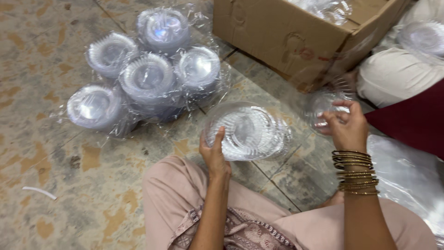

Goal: The person sits on the floor and uses a small blade to trim the edges of clear plastic plates. They handle each plate one at a time, rotate it while scraping the rim, and place the trimmed plates into a nearby cardboard box.

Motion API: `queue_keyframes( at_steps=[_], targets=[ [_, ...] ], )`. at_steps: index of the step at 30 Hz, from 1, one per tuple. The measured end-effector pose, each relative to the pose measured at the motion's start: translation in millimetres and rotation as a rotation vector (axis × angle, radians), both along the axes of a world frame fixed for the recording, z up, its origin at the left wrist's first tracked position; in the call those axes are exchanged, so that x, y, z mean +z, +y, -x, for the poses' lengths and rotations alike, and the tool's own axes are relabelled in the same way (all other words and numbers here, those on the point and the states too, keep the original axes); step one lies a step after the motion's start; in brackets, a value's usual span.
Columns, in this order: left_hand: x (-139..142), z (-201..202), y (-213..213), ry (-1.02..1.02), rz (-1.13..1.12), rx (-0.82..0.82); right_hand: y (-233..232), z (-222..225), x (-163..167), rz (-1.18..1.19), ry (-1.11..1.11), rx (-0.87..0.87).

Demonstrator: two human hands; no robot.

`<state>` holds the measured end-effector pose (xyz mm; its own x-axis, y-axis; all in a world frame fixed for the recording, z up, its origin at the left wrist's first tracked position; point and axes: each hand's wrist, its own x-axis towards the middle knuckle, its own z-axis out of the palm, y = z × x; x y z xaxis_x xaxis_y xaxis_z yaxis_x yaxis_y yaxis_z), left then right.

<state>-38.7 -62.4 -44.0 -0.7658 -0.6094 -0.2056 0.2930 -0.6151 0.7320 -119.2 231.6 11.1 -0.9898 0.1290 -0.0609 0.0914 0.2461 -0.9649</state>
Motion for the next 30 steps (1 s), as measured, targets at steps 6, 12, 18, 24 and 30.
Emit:
queue_keyframes(
  at_steps=[6,12,18,24,30],
  targets=[
    [0,1,3,-0.052,0.073,-0.044,-15,24,-82,-0.095,-0.471,0.176],
    [1,0,3,-0.073,0.257,-0.050,-28,16,-52,-0.296,-0.153,0.241],
    [-13,2,11,-0.069,0.377,-0.142,-51,-5,-5,-0.183,-0.259,0.300],
    [-21,6,12,-0.065,0.212,-0.114,-34,-3,16,0.167,-0.039,0.211],
    [-15,4,9,-0.084,0.180,-0.111,-24,-12,34,0.309,0.084,0.119]
  ],
)
